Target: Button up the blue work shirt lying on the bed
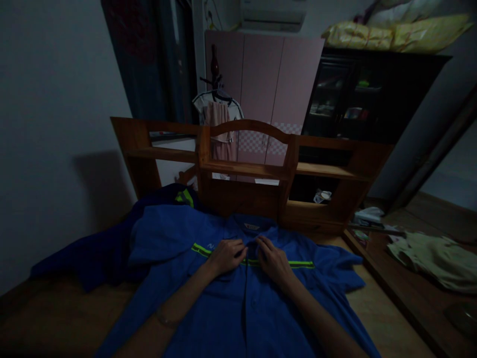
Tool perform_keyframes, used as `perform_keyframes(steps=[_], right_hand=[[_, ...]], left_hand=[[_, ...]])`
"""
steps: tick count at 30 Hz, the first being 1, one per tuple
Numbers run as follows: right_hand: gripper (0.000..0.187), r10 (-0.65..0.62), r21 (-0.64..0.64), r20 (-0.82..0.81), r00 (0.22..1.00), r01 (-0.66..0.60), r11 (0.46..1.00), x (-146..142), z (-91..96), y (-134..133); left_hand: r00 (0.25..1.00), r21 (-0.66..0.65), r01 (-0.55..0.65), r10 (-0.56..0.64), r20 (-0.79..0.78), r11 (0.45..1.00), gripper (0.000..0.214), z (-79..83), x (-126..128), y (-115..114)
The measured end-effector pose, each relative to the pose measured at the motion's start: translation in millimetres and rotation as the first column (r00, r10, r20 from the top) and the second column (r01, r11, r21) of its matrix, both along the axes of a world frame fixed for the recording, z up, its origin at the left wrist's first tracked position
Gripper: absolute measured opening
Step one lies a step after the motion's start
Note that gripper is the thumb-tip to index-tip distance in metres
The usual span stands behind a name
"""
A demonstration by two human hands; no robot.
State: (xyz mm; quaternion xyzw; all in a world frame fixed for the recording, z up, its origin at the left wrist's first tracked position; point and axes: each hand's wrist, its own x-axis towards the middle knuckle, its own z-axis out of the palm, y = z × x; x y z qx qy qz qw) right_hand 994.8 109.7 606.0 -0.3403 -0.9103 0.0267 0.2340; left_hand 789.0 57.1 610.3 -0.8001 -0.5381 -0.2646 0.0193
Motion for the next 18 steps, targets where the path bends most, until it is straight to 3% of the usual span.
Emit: perform_keyframes(steps=[3,10,14,18], right_hand=[[0.049,0.004,-0.049,0.028,1.0,-0.002,0.999,0.4,-1.1,-0.4],[0.033,-0.005,-0.125,0.069,0.998,0.014,0.992,0.9,2.4,-0.3],[0.032,-0.024,-0.137,0.068,0.997,0.034,0.99,1.2,4.7,-0.4],[0.03,-0.048,-0.143,0.066,0.997,0.058,0.988,0.8,2.9,0.7]], left_hand=[[1.0,0.0,-0.006,0.006,0.018,1.0,0.028,-3.2,-1.2,1.5],[0.996,0.01,-0.072,0.071,0.062,0.997,0.03,4.9,-3.5,1.8],[0.997,-0.018,0.048,-0.047,0.054,0.999,0.037,5.7,-1.5,0.0],[0.987,-0.116,0.162,-0.162,0.003,0.98,0.046,-7.2,-1.3,2.0]])
